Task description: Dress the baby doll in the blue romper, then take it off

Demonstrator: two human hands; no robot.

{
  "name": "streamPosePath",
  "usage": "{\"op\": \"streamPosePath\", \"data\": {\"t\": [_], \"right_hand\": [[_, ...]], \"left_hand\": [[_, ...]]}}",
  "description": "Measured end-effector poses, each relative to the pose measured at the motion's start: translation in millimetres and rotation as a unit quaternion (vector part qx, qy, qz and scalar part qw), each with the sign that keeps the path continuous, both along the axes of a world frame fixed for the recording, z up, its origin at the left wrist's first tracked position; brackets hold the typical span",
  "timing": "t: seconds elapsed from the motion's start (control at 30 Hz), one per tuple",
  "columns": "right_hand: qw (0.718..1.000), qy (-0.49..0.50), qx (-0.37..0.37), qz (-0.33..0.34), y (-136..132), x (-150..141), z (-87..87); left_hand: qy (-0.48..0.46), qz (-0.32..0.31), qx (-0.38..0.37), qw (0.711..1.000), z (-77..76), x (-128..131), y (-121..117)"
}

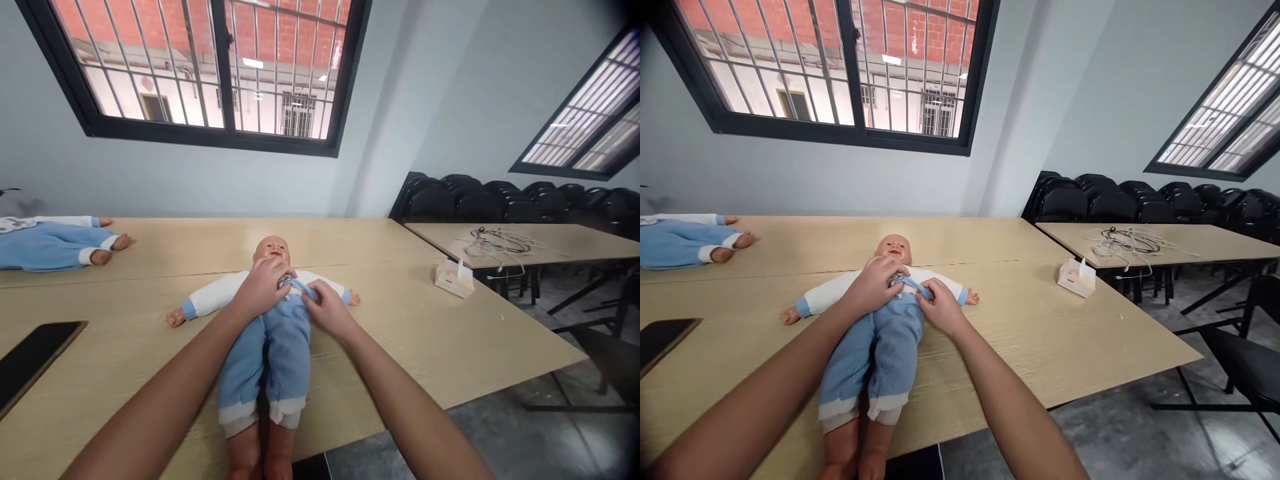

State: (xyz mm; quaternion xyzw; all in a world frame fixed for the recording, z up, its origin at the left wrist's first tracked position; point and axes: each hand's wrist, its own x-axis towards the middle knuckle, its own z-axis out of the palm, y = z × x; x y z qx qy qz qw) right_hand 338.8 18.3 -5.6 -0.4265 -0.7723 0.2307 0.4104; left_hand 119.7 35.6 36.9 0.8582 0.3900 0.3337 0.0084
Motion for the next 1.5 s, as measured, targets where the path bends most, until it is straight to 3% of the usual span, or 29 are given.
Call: {"op": "streamPosePath", "data": {"t": [0.27,0.33,0.4,0.53,0.6,0.7,0.8,0.87,0.97,1.13,1.33,1.5], "right_hand": [[0.996,-0.075,0.055,-0.013,7.2,14.2,1.7],[0.992,-0.111,0.065,0.005,8.4,24.8,7.3],[0.985,-0.162,0.063,-0.019,10.5,41.5,12.5],[0.936,-0.302,-0.066,-0.168,18.0,82.6,13.3],[0.914,-0.335,-0.138,-0.182,22.7,97.8,9.8],[0.937,-0.269,-0.165,-0.152,29.0,108.8,7.6],[0.976,-0.11,-0.128,-0.136,31.6,109.8,12.8],[0.986,-0.008,-0.108,-0.129,31.3,106.7,17.4],[0.981,0.111,-0.111,-0.115,31.6,96.2,18.6],[0.956,0.277,-0.079,-0.059,38.4,69.1,7.6],[0.954,0.29,-0.057,-0.048,38.2,47.9,2.7],[0.969,0.232,-0.015,-0.081,30.8,38.5,2.3]], "left_hand": [[0.047,-0.036,-0.003,0.998,3.7,-5.5,-0.9],[0.063,-0.032,0.007,0.997,4.6,-5.1,-2.1],[0.063,-0.023,0.015,0.998,4.4,-5.3,-2.7],[0.033,-0.003,0.05,0.998,1.1,-8.0,-0.9],[0.026,-0.001,0.068,0.997,-0.7,-9.6,0.9],[0.021,0.009,0.073,0.997,-1.9,-11.1,3.4],[0.011,0.002,0.041,0.999,-0.6,-12.6,5.1],[0.01,-0.024,0.003,1.0,1.5,-14.2,5.6],[0.023,-0.041,-0.046,0.998,6.5,-17.4,5.2],[0.095,-0.007,-0.061,0.994,18.2,-23.1,2.5],[0.193,0.003,-0.049,0.98,31.1,-29.4,-0.7],[0.16,0.015,0.088,0.983,28.1,-21.6,-3.3]]}}
